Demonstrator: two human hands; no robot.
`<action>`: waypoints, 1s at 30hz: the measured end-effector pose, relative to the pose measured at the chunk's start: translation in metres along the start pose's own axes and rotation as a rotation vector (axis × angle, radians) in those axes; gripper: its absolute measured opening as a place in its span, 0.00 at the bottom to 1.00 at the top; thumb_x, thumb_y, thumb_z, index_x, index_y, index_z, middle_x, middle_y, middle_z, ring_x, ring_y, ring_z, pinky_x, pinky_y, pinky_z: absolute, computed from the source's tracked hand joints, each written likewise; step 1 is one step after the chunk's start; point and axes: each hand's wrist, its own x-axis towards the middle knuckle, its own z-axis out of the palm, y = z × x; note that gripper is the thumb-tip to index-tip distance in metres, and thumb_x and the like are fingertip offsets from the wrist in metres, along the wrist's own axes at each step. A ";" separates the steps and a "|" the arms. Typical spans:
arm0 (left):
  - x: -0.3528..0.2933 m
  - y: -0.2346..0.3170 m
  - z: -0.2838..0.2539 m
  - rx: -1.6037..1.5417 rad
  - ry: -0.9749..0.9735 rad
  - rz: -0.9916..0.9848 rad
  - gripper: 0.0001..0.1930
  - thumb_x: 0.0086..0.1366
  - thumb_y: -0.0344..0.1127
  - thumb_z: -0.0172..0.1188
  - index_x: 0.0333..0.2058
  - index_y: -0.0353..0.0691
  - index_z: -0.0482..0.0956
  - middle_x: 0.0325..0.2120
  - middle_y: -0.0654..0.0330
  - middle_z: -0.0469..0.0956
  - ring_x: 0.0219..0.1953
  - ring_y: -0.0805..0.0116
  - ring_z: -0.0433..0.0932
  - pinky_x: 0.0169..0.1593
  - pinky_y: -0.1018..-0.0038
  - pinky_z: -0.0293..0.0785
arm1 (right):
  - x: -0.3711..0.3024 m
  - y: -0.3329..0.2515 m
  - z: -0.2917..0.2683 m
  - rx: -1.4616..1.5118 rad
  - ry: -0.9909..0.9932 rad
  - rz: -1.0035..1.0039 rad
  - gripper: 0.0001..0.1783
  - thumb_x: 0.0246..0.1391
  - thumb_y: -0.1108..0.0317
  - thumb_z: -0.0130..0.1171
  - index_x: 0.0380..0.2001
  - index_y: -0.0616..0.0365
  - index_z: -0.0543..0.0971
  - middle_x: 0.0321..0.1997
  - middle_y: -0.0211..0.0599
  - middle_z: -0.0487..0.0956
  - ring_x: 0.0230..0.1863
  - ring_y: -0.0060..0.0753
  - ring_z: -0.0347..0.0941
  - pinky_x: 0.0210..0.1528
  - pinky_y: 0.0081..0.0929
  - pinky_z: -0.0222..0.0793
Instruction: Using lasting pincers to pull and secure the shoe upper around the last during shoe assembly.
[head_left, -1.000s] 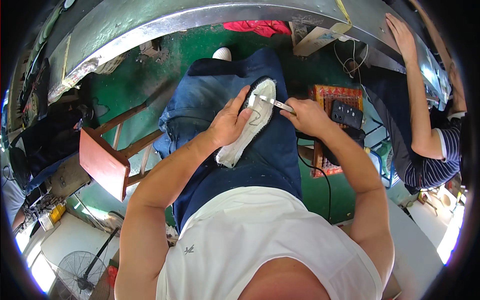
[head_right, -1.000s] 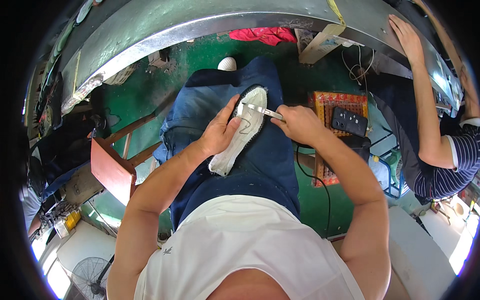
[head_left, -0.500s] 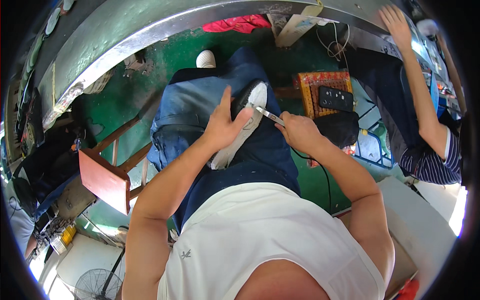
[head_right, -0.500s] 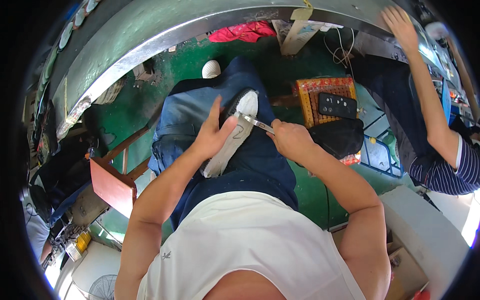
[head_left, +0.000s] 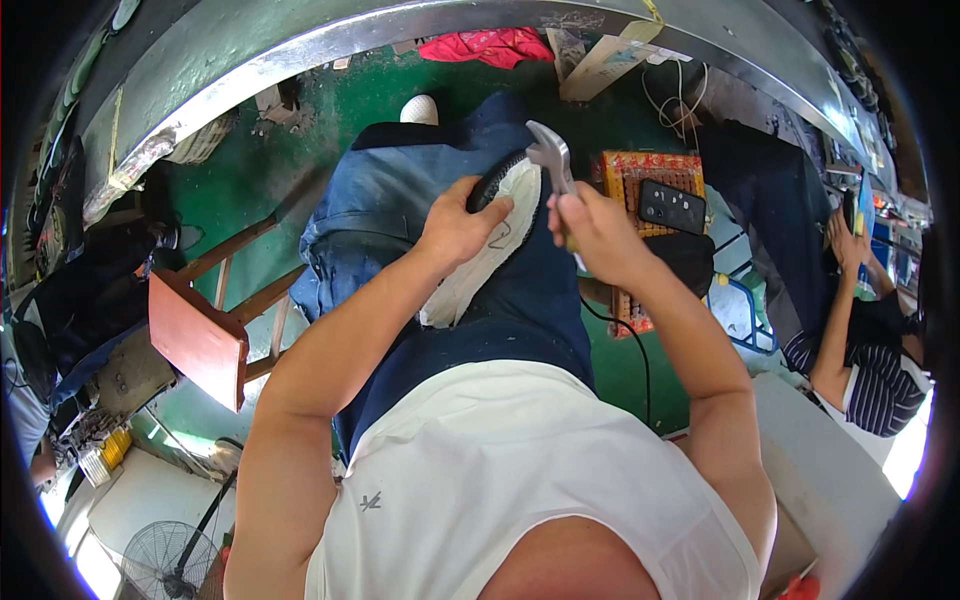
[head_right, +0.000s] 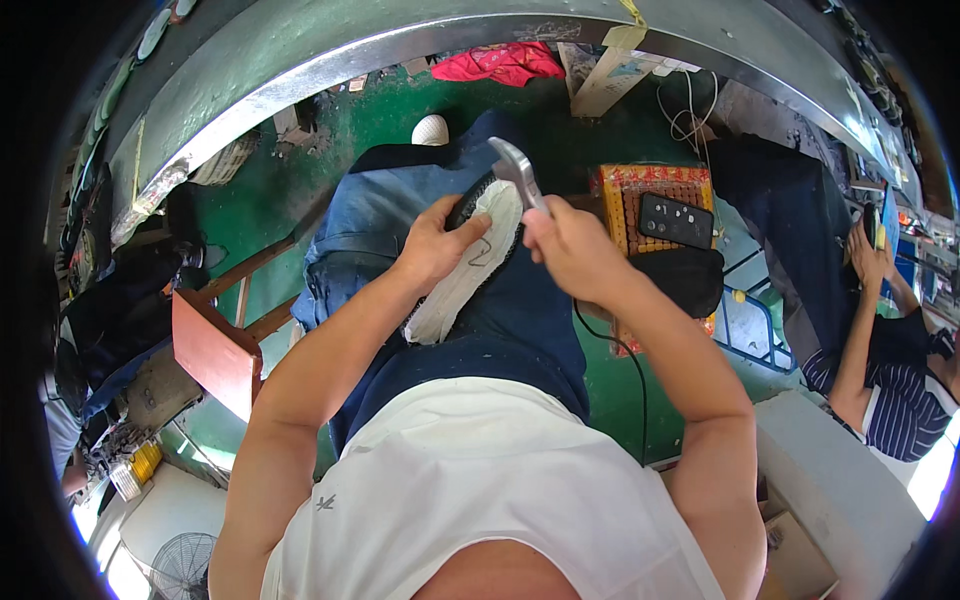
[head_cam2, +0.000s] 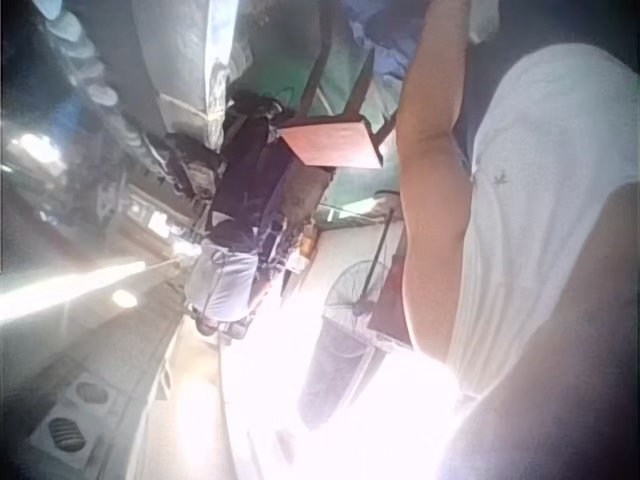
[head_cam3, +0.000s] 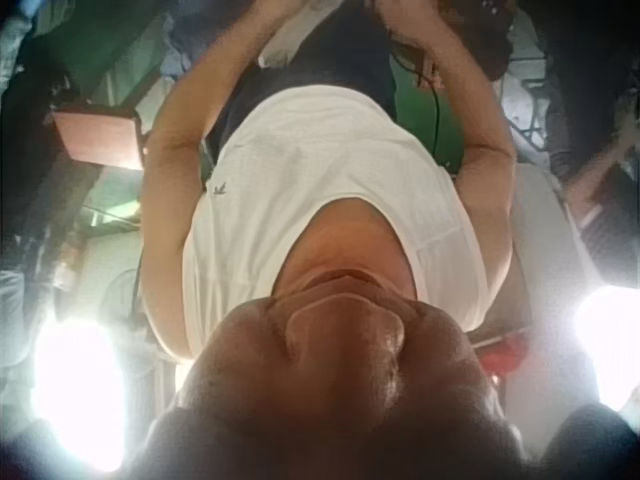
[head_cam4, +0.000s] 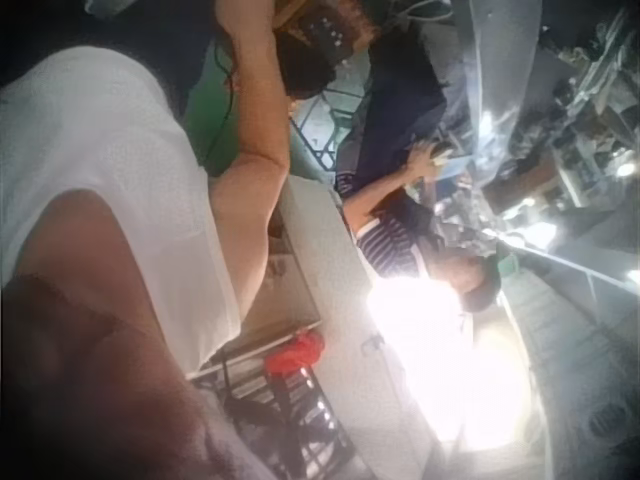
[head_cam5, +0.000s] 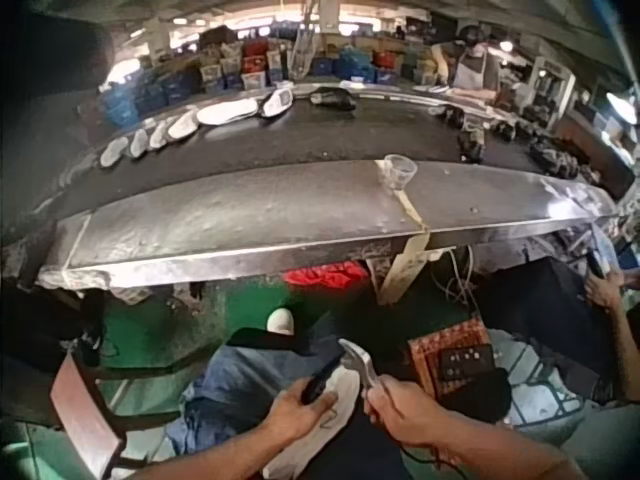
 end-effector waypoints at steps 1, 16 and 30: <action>0.003 0.000 0.004 -0.001 -0.012 0.006 0.32 0.60 0.47 0.68 0.57 0.31 0.75 0.46 0.47 0.82 0.47 0.58 0.81 0.54 0.68 0.75 | 0.009 0.019 0.008 -0.344 0.014 -0.092 0.23 0.71 0.53 0.47 0.35 0.64 0.74 0.27 0.49 0.80 0.31 0.52 0.80 0.37 0.44 0.74; -0.004 0.006 -0.038 0.314 -0.154 0.167 0.41 0.58 0.55 0.70 0.59 0.29 0.68 0.48 0.42 0.80 0.52 0.50 0.80 0.56 0.63 0.74 | 0.021 -0.020 -0.046 -0.269 0.034 -0.101 0.27 0.69 0.45 0.48 0.36 0.62 0.76 0.25 0.42 0.81 0.27 0.39 0.79 0.34 0.38 0.73; 0.007 0.254 -0.205 0.462 0.331 0.613 0.38 0.61 0.58 0.68 0.52 0.25 0.73 0.38 0.44 0.83 0.41 0.62 0.82 0.46 0.66 0.78 | 0.155 -0.009 -0.349 -1.056 1.058 -0.120 0.26 0.66 0.46 0.53 0.45 0.62 0.76 0.45 0.56 0.80 0.48 0.63 0.76 0.49 0.52 0.71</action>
